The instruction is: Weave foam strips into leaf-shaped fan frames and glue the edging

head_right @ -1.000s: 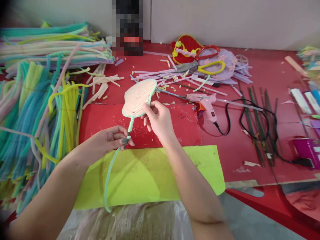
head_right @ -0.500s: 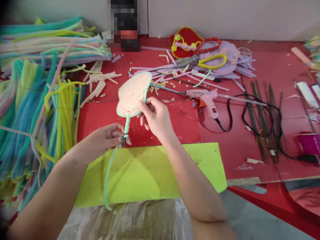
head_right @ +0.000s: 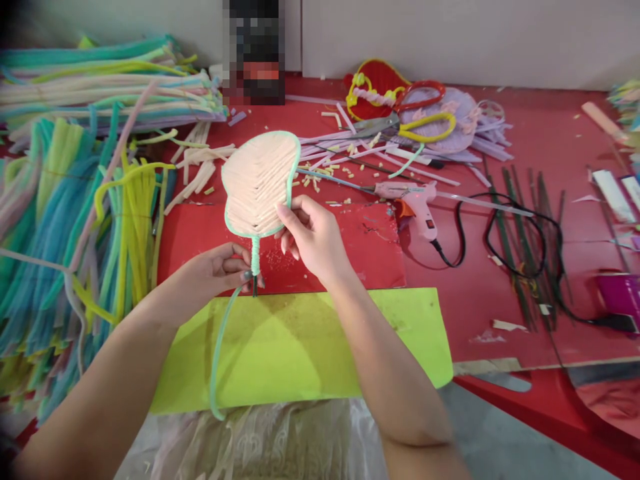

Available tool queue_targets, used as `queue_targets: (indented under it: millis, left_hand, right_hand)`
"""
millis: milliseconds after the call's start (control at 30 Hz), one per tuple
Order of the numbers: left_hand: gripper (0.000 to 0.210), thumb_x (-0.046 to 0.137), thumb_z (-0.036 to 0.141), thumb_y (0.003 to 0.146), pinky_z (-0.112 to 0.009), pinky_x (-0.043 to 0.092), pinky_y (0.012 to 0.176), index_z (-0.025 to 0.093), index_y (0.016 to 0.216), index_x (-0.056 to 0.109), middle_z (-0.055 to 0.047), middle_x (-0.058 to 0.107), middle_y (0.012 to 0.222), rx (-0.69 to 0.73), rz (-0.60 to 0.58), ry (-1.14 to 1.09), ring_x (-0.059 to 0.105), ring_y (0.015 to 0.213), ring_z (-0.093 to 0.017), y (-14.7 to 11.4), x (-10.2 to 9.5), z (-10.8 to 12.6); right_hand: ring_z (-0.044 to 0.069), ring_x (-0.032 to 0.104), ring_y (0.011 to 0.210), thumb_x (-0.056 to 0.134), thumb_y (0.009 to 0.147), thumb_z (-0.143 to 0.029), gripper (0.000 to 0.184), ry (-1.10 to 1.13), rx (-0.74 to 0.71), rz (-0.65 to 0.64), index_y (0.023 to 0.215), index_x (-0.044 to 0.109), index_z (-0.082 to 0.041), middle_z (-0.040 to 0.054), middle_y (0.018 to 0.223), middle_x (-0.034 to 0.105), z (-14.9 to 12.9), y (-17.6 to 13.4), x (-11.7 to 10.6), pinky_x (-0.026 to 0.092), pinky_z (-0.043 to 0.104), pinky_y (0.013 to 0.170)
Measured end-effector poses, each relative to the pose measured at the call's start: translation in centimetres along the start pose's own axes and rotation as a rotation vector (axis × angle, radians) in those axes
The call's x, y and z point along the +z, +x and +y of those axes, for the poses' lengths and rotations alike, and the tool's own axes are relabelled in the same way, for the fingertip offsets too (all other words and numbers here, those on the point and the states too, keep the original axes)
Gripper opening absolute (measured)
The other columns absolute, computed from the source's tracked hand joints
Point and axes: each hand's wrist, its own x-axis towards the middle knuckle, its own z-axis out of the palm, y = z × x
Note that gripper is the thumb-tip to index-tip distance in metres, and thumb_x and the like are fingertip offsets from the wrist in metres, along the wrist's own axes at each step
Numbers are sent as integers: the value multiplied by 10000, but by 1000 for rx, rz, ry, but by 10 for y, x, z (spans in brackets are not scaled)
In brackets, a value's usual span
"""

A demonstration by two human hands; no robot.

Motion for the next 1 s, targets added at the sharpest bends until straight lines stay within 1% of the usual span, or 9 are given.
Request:
queue_targets:
  millis: [100, 267, 533, 800, 1000]
  left_hand:
    - [198, 634, 253, 745, -203, 412, 605, 183, 849, 481, 23, 626, 703, 26, 36, 47, 589, 650, -102, -1, 1, 1]
    - [214, 635, 268, 737, -207, 419, 595, 181, 858, 482, 13, 629, 733, 50, 57, 75, 602, 667, -115, -2, 2, 0]
    - [218, 626, 283, 737, -218, 435, 607, 178, 853, 474, 7, 630, 739, 50, 53, 69, 606, 679, -119, -3, 2, 3]
    - [216, 634, 277, 733, -233, 444, 619, 179, 839, 473, 6, 629, 732, 71, 54, 36, 603, 677, -123, -4, 2, 3]
    - [184, 575, 311, 806, -252, 447, 687, 175, 894, 488, -11, 633, 793, 133, -21, -49, 591, 704, -119, -5, -1, -1]
  right_hand:
    - [49, 441, 395, 557, 764, -573, 369, -10, -7, 3, 735, 484, -213, -61, 525, 508, -2, -1, 0, 301, 167, 330]
    - [49, 430, 387, 563, 765, -566, 360, -11, -29, -12, 739, 484, -216, -67, 509, 490, -3, 0, -2, 301, 169, 330]
    - [36, 430, 382, 536, 803, -539, 336, 14, -119, -42, 767, 489, -209, -68, 512, 495, 4, 1, -5, 293, 158, 330]
    - [36, 431, 381, 534, 801, -545, 338, 28, -126, -40, 767, 489, -212, -66, 521, 502, 5, 0, -5, 293, 155, 320]
    - [32, 421, 368, 540, 799, -540, 345, 20, -131, -28, 736, 470, -208, -71, 501, 492, 3, 0, -5, 294, 151, 319]
